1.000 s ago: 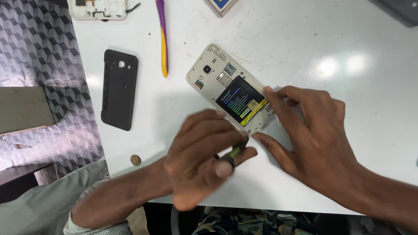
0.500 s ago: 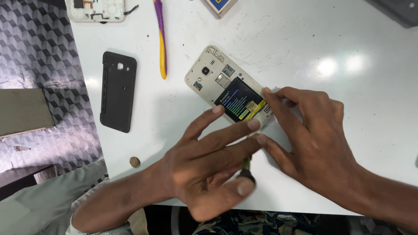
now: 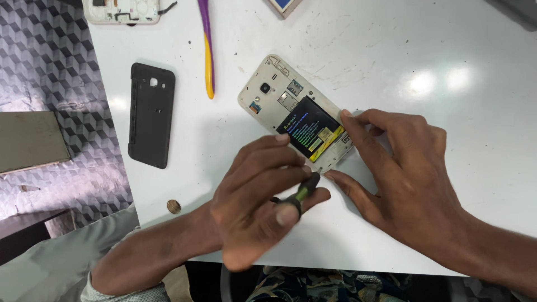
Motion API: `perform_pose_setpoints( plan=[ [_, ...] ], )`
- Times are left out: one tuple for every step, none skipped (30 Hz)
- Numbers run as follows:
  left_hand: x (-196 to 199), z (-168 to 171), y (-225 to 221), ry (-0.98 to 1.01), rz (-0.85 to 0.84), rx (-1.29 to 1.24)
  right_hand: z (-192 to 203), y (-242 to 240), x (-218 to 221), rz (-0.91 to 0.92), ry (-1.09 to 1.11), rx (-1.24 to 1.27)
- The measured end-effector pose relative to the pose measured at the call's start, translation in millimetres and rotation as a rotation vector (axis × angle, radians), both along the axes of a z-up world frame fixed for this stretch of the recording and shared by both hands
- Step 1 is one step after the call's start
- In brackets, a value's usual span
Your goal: The person uses a screwdriver to remove screws from the back of a white smartphone and places them on a black phone case. The person then removes the battery from the smartphone.
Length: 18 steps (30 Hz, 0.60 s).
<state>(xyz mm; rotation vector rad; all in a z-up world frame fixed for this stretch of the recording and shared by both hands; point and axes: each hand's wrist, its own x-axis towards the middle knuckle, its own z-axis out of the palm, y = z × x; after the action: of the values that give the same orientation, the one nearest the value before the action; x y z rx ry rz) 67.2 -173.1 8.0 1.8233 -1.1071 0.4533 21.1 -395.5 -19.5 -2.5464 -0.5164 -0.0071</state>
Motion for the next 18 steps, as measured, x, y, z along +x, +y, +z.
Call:
perform_pose_setpoints(
  plan=[
    [0, 4, 1, 0.014, -0.033, 0.099, 1, 0, 1, 0.001, -0.002, -0.006],
    [2, 5, 1, 0.028, -0.071, 0.199, 1, 0, 1, 0.0, -0.018, -0.012],
    [2, 5, 1, 0.042, -0.108, 0.298, 1, 0, 1, -0.001, -0.034, -0.017],
    [1, 4, 4, 0.033, -0.118, 0.263, 0, 0, 1, -0.002, -0.046, -0.023],
    [-1, -1, 4, 0.023, -0.127, 0.229, 0, -1, 1, -0.002, -0.031, -0.018],
    [-4, -5, 7, 0.015, -0.132, 0.196, 0, -2, 1, 0.002, -0.014, -0.011],
    [-6, -11, 10, 0.013, -0.104, 0.171, 0, -1, 1, 0.006, 0.003, -0.003],
    [-8, -17, 11, 0.009, -0.073, 0.144, 0, 0, 1, 0.002, 0.006, -0.006],
    [-11, -19, 16, 0.005, -0.043, 0.118, 0, 0, 0, -0.002, 0.01, -0.008],
    [-12, -22, 17, 0.022, -0.071, 0.166, 1, 0, 1, -0.011, 0.009, -0.011],
    [-12, -22, 18, 0.039, -0.1, 0.215, 2, 0, 1, -0.006, -0.007, -0.015],
    [-12, -21, 19, 0.058, -0.132, 0.263, 2, 0, 1, -0.006, -0.02, -0.02],
    [-10, -22, 16, 0.043, -0.144, 0.248, 1, -1, 1, -0.005, -0.033, -0.025],
    [-10, -19, 16, 0.03, -0.152, 0.234, 1, -1, 1, -0.002, -0.02, -0.02],
    [-8, -18, 13, 0.018, -0.16, 0.221, 0, -2, 1, 0.001, -0.008, -0.014],
    [-8, -15, 12, 0.026, -0.136, 0.186, 0, -2, 1, 0.009, 0.004, -0.008],
    [-7, -11, 11, 0.034, -0.111, 0.151, -1, -1, 0, 0.009, 0.006, -0.005],
    [-4, -9, 7, 0.037, -0.089, 0.115, 0, -1, 0, 0.007, 0.002, -0.003]
  ],
)
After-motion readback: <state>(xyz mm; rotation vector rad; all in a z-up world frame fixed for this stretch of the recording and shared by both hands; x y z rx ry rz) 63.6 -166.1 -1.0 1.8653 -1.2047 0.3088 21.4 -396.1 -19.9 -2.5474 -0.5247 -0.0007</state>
